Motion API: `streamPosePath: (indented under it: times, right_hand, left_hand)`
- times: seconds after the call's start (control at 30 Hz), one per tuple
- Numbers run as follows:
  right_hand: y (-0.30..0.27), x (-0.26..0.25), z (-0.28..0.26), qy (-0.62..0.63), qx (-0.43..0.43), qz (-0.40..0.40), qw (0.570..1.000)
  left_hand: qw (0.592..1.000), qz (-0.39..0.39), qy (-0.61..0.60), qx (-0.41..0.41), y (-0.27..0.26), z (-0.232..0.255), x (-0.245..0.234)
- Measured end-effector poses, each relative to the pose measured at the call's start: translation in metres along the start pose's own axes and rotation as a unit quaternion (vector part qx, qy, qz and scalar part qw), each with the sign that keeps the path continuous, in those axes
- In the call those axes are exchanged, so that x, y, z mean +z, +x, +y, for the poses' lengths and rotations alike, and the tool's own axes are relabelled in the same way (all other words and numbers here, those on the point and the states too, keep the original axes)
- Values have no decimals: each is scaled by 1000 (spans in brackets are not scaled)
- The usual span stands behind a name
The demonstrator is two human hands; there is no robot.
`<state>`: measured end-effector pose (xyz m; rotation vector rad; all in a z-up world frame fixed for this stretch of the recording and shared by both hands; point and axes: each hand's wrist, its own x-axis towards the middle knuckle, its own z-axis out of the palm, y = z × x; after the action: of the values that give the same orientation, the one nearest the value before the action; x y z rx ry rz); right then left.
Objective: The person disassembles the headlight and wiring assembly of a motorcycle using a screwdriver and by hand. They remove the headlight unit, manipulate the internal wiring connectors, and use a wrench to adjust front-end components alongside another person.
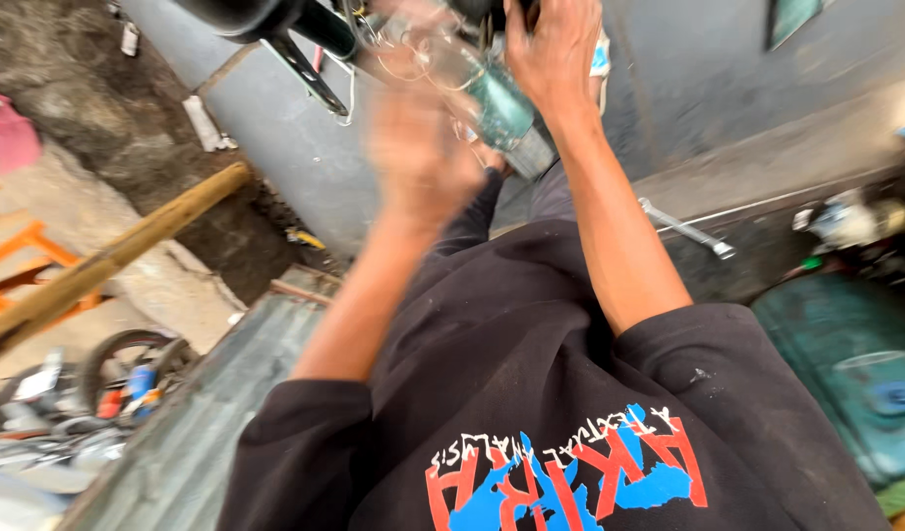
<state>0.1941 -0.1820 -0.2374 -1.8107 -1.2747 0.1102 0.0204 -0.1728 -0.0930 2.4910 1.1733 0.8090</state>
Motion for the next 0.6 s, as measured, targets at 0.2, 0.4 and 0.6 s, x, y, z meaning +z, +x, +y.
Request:
streamPosePath:
  times: [0.2,0.4,0.6]
  right_hand:
    - [8,-31,-55,62,13,-108,992]
    - [4,-36,-72,104,81,-150,980]
    - [21,-56,-63,129,56,-221,965]
  left_hand:
    - [871,107,-228,-422,9,-9,94]
    - [889,138,-196,-390,24,-81,133]
    - [770,218,-365,-476,33,-82,140]
